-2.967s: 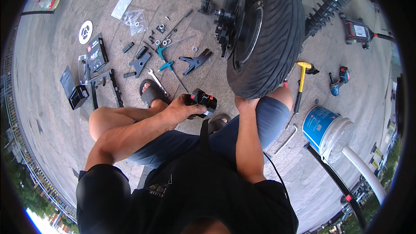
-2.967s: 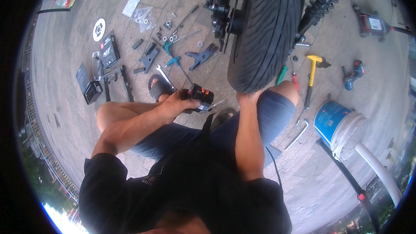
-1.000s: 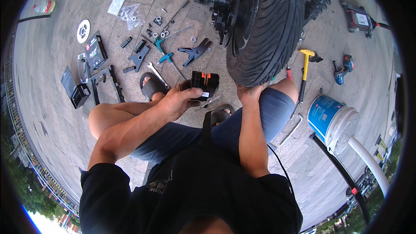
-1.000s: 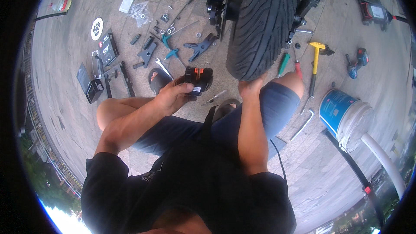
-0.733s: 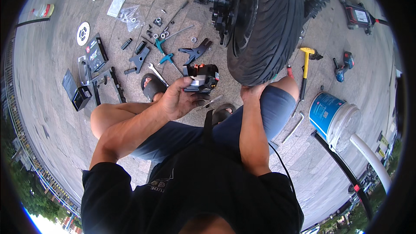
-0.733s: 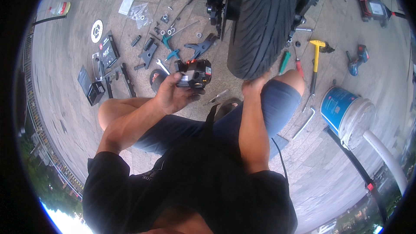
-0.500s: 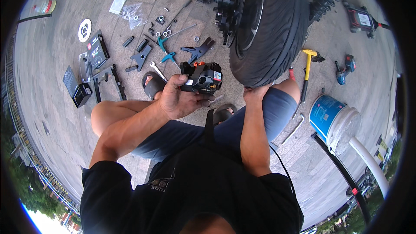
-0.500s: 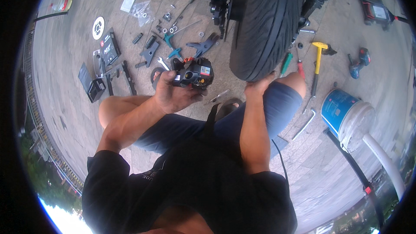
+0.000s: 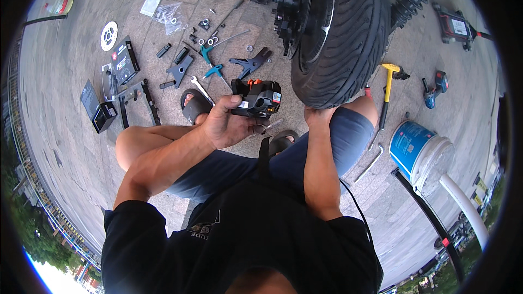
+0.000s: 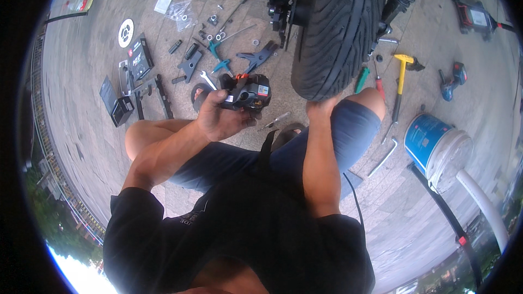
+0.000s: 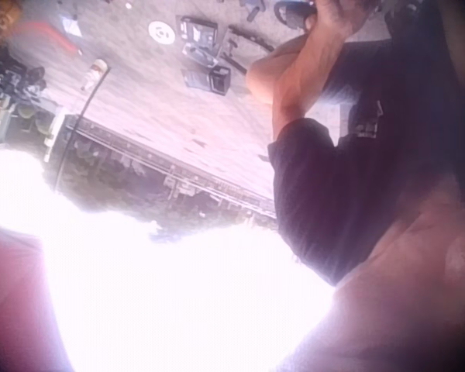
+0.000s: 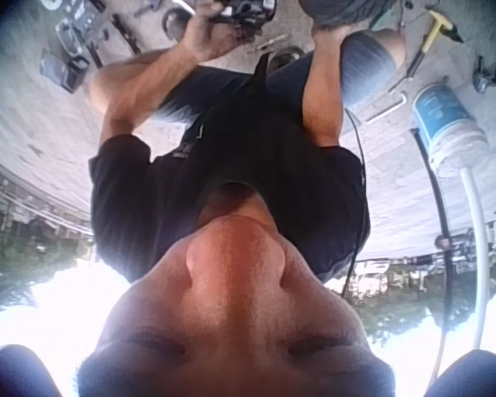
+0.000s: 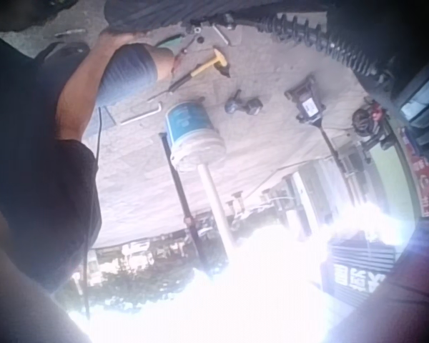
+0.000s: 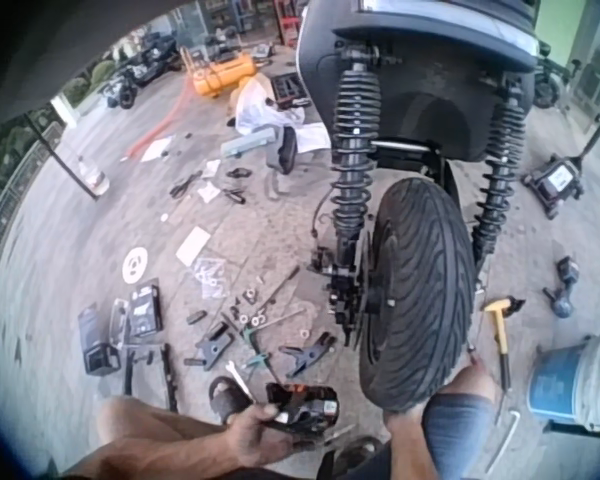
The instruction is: The person installs a brake caliper onto a motorcycle wheel assembly. They position the caliper over the brake disc, align it with the mounting points, and secure it using bolts. The person uses a wrench to tighten the bolts and checks the fit of the caliper.
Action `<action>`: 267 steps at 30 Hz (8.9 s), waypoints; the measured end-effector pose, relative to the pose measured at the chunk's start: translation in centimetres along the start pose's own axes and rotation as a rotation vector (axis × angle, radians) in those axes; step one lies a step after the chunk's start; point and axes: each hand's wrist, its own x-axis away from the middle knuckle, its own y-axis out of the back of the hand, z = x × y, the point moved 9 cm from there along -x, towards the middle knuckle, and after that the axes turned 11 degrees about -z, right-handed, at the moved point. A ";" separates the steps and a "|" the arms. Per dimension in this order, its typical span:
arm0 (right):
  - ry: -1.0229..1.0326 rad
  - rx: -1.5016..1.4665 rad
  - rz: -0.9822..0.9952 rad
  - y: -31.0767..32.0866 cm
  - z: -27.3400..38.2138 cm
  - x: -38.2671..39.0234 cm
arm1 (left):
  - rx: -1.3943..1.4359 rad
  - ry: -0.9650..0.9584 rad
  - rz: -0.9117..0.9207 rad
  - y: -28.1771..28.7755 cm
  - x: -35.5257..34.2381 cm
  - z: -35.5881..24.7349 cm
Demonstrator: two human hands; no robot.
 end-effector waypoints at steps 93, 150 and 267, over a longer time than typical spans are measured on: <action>-0.031 0.551 0.798 -7.3 -6.7 11.2 | -0.328 -0.036 -0.322 3.9 -2.1 -0.5; 0.152 1.491 0.839 -3.3 -10.2 9.8 | -0.356 -0.251 -0.276 -3.4 -7.7 -4.8; -0.103 1.065 0.593 -2.2 -9.6 9.3 | -0.461 -0.223 -0.369 -2.0 -7.7 -5.3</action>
